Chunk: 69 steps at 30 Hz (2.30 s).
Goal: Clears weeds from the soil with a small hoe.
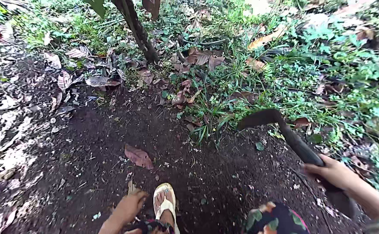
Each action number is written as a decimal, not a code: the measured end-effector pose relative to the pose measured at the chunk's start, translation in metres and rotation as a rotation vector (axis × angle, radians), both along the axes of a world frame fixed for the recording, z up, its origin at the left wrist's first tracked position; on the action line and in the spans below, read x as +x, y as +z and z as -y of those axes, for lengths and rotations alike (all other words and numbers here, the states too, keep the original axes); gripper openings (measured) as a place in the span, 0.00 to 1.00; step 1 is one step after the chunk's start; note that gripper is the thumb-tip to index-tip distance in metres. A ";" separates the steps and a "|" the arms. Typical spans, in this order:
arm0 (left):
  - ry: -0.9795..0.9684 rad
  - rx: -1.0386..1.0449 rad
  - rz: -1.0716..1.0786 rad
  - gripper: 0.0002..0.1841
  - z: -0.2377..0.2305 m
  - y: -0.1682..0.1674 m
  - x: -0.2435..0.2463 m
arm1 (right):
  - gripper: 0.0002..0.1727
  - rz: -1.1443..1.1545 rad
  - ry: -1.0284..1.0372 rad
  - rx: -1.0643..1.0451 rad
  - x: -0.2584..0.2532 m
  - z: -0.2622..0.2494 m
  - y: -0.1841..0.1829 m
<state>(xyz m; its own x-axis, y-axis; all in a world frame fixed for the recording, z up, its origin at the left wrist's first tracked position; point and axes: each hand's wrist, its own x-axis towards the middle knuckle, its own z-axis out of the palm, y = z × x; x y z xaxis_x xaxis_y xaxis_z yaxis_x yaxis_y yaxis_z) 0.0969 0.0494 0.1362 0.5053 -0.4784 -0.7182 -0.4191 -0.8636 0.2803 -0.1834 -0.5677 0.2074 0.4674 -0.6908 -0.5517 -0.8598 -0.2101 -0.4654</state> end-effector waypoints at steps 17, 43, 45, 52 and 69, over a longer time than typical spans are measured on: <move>0.144 -0.432 -0.249 0.17 0.017 -0.092 -0.039 | 0.24 0.407 -0.598 0.411 0.173 -0.168 -0.184; 0.392 -0.449 -0.201 0.17 -0.005 -0.087 -0.068 | 0.26 0.393 -0.534 0.548 0.206 -0.242 -0.240; 0.421 -0.432 -0.203 0.18 -0.005 -0.088 -0.075 | 0.25 0.328 -0.539 0.548 0.186 -0.218 -0.219; 0.431 -0.462 -0.137 0.17 -0.014 -0.084 -0.077 | 0.20 0.800 -0.791 0.399 0.275 -0.148 -0.194; 0.542 -0.397 -0.129 0.17 -0.030 -0.090 -0.066 | 0.24 0.595 -0.599 0.444 0.246 -0.233 -0.232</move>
